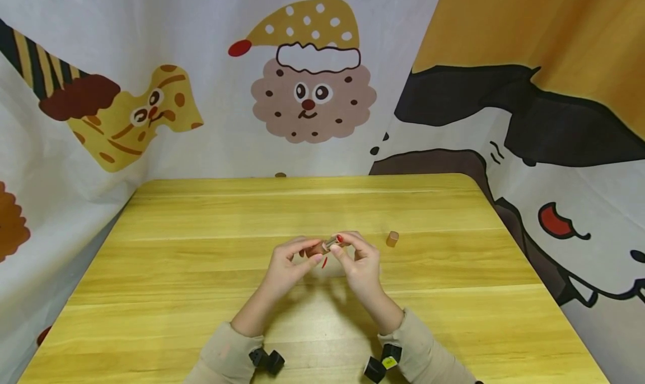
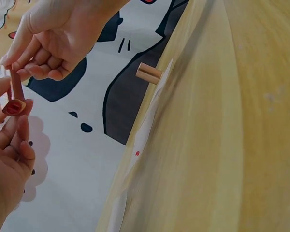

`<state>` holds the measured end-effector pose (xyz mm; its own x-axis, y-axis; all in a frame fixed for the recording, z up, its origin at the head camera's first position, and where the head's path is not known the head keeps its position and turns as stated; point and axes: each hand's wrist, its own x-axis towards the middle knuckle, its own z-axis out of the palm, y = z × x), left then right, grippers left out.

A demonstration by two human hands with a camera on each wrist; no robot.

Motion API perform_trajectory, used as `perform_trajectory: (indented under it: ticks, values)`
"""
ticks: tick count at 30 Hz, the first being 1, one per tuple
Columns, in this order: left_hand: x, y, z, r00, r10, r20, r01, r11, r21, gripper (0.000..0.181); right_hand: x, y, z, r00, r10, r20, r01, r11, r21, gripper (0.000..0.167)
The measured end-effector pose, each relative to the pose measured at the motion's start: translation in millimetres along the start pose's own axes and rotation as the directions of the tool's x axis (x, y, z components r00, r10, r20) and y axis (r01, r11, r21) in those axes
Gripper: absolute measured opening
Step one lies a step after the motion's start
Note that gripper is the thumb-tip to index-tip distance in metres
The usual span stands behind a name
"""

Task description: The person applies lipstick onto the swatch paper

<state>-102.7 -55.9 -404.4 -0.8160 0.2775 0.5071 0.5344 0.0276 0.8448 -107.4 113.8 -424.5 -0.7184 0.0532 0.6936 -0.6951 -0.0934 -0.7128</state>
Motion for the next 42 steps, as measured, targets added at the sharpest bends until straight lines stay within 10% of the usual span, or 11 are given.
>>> perform_trajectory:
  ticks: [11,42]
  values:
    - [0.0,-2.0,2.9,0.995,0.082,-0.062,-0.080,0.996,0.033,0.025,-1.3,3,0,0.999,0.038,0.003,-0.038,0.999,-0.019,0.015]
    - [1.2,-1.2,-2.7,0.992,0.000,-0.128,-0.001,1.000,-0.003,0.023,35.0,-11,-39,0.992,0.096,0.077,-0.073,0.964,-0.256,0.026]
